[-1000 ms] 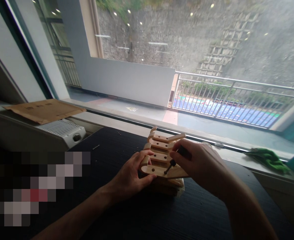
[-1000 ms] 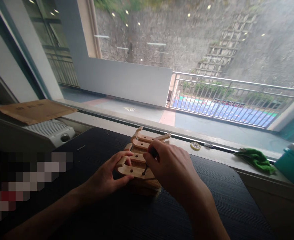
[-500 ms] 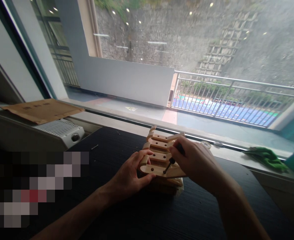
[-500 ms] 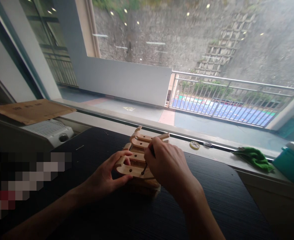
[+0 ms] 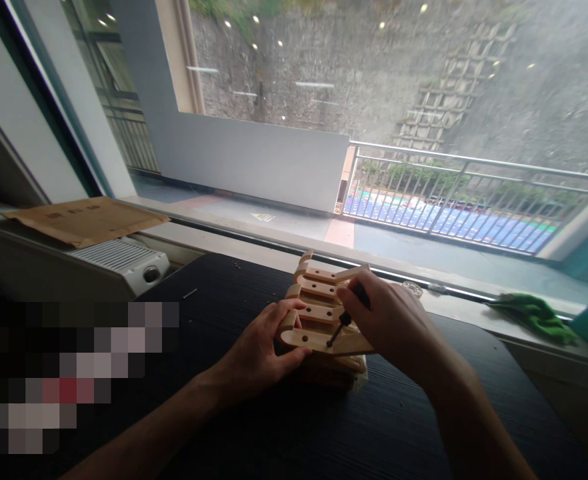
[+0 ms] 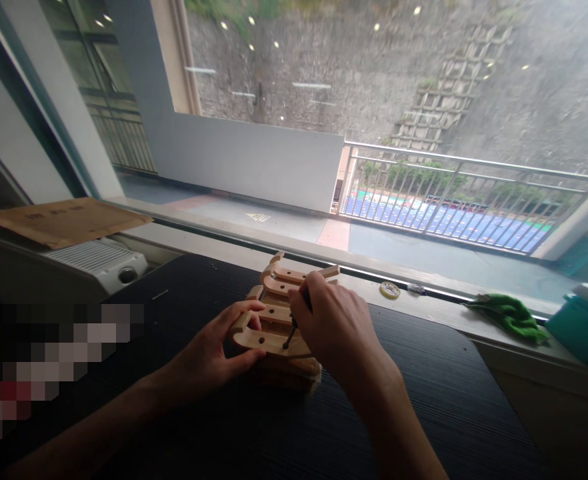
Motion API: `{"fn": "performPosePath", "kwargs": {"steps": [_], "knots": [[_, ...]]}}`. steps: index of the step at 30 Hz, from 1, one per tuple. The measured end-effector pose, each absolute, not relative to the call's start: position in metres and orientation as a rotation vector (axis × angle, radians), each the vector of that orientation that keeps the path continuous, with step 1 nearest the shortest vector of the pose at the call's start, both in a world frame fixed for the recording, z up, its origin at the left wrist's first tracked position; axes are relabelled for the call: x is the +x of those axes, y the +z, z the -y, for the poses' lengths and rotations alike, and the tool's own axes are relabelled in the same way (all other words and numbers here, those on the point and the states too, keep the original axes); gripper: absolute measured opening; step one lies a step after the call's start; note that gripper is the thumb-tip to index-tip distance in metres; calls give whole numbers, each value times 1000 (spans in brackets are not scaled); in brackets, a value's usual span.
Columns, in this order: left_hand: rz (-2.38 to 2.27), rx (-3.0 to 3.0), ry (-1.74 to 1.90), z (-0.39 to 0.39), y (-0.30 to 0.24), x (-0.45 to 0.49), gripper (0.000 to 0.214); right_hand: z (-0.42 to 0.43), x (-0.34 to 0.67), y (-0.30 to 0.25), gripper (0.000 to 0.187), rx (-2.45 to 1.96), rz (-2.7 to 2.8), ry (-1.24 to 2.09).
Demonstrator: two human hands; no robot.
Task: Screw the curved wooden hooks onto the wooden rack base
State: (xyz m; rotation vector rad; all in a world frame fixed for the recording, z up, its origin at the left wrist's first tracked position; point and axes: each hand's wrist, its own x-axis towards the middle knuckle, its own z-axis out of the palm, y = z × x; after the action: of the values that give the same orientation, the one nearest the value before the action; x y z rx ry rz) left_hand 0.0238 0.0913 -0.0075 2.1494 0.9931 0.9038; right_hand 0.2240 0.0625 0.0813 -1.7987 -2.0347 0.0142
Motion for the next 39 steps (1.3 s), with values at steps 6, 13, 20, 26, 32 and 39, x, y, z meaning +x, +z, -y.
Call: {"fn": "performPosePath", "kwargs": {"steps": [6,13,20,26,32,39], "knots": [[-970,2143,934,-91,-8,24,55,-44,218,88,12,-1550,2275,216],[-986,2134,905,-92,-7,24,55,-49,221,87,13,-1636,2189,193],[-983,2115,905,-91,-7,24,54,-62,229,80,20,-1674,2084,178],[-986,2108,906,-91,-7,24,54,-66,233,77,26,-1724,2051,120],[-999,2109,893,-92,-7,24,54,-53,231,86,12,-1592,2176,222],[-991,2108,914,-91,-8,24,55,-59,229,80,12,-1578,2152,280]]}}
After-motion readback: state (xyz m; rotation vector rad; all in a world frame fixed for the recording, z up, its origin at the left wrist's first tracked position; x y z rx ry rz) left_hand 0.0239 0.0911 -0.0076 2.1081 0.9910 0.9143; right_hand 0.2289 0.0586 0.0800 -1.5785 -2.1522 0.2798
